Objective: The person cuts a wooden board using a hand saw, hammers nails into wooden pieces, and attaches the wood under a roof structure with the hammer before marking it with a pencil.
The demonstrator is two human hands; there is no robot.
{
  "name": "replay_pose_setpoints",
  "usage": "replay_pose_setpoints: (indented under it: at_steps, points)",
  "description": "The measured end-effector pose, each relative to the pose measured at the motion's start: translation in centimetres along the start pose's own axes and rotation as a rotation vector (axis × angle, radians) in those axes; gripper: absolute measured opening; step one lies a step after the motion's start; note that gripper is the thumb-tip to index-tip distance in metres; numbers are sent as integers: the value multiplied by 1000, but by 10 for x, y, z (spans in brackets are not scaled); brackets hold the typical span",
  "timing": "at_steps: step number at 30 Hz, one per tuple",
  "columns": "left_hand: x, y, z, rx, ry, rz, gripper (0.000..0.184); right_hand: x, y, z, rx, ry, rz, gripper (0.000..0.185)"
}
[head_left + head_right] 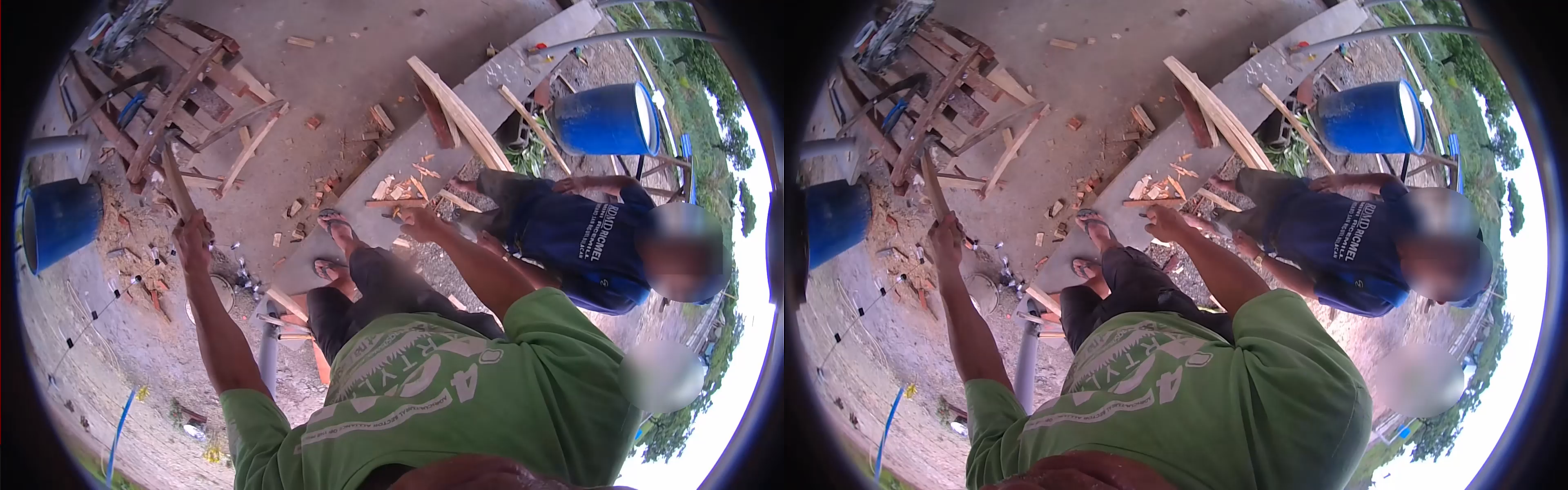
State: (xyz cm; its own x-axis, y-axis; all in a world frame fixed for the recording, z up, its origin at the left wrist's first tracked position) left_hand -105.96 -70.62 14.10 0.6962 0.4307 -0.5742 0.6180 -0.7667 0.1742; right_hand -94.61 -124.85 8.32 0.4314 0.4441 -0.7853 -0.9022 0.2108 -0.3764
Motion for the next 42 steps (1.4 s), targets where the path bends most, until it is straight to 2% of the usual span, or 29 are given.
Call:
replay_pose_setpoints:
  at_steps: [5,7,9,11,13,14,15,16,17,18,20,21,22,23,24,25,26,27,29,30,31,32,34,35,36,37,39,40,42]
  points:
    - [97,-21,7,3,96,-30,16,-22,21,-40,16,92,-20,42]
    - [146,-44,24,-87,78,-36,17,-41,30,-42,9,163,1,42]
    - [153,-23,24,-148,16,-119,17,-54,55,-63,81,227,-5,40]
    - [186,-34,58,-183,-46,-155,19,-71,80,-81,72,284,23,40]
    - [227,-74,111,10,-64,131,20,-82,101,-96,-10,325,91,41]
    - [213,-58,112,47,-82,16,21,-83,109,-99,-54,322,136,41]
    - [190,-46,105,73,-22,123,25,-83,115,-101,-38,313,182,42]
    - [168,-27,92,116,-89,-29,36,-85,116,-92,27,285,157,44]
    - [157,-23,101,92,55,-53,41,-82,120,-90,52,273,139,43]
    - [147,-26,116,165,-22,-162,55,-78,120,-86,80,273,109,41]
    - [119,-33,143,706,-142,-186,67,-64,118,-75,33,247,136,44]
    - [87,-24,159,923,-81,-238,69,-60,115,-72,13,246,134,45]
    - [58,-27,184,909,-84,-120,62,-57,112,-68,16,218,147,46]
    - [33,-35,222,1211,42,70,52,-54,109,-66,20,190,161,47]
    - [-16,-16,206,1211,-227,268,36,-48,107,-63,1,170,155,46]
    - [-38,-40,284,1397,-183,350,23,-30,102,-58,-22,131,142,46]
    - [-72,-58,339,1273,-30,394,20,-19,96,-57,-133,34,171,40]
    - [-115,-63,365,1383,150,427,16,-9,86,-39,-149,12,133,38]
    - [-185,-68,385,1641,83,856,8,-13,70,6,-180,-11,77,34]
    - [-216,-64,375,1716,6,859,10,-9,66,16,-158,-41,81,34]
    - [-236,-67,366,1796,-46,1058,14,-8,63,24,-136,-65,87,33]
    - [-256,-66,340,1463,-402,784,14,-6,59,31,-113,-86,93,32]
    - [-274,-79,337,1199,-543,557,19,15,58,25,-216,-93,141,35]
    - [-279,-90,337,1308,-400,603,24,9,55,38,-266,-79,168,36]
    - [-275,-101,337,1570,-121,732,29,6,51,49,-308,-66,148,32]
    - [-276,-104,322,1160,-341,516,26,5,48,59,-368,-65,152,31]
    - [-283,-94,259,401,-575,31,20,7,44,76,-481,-64,157,29]
    - [-286,-91,257,392,-536,15,19,-11,38,118,-529,-48,194,31]
    - [-273,-96,245,388,-415,-43,19,-1,35,120,-455,-121,163,33]
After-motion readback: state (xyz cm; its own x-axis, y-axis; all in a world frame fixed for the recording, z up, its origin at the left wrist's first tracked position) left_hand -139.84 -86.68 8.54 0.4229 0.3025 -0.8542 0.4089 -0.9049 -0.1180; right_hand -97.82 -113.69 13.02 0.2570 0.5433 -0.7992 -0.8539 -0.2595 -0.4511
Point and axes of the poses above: each hand's wrist, its own x-axis towards the middle knuckle, its own y-axis out of the palm, z = x × y, the point moved 1 cm from there along x, towards the middle knuckle, and after that the axes turned 12 degrees about z, right-handed, at the moved point
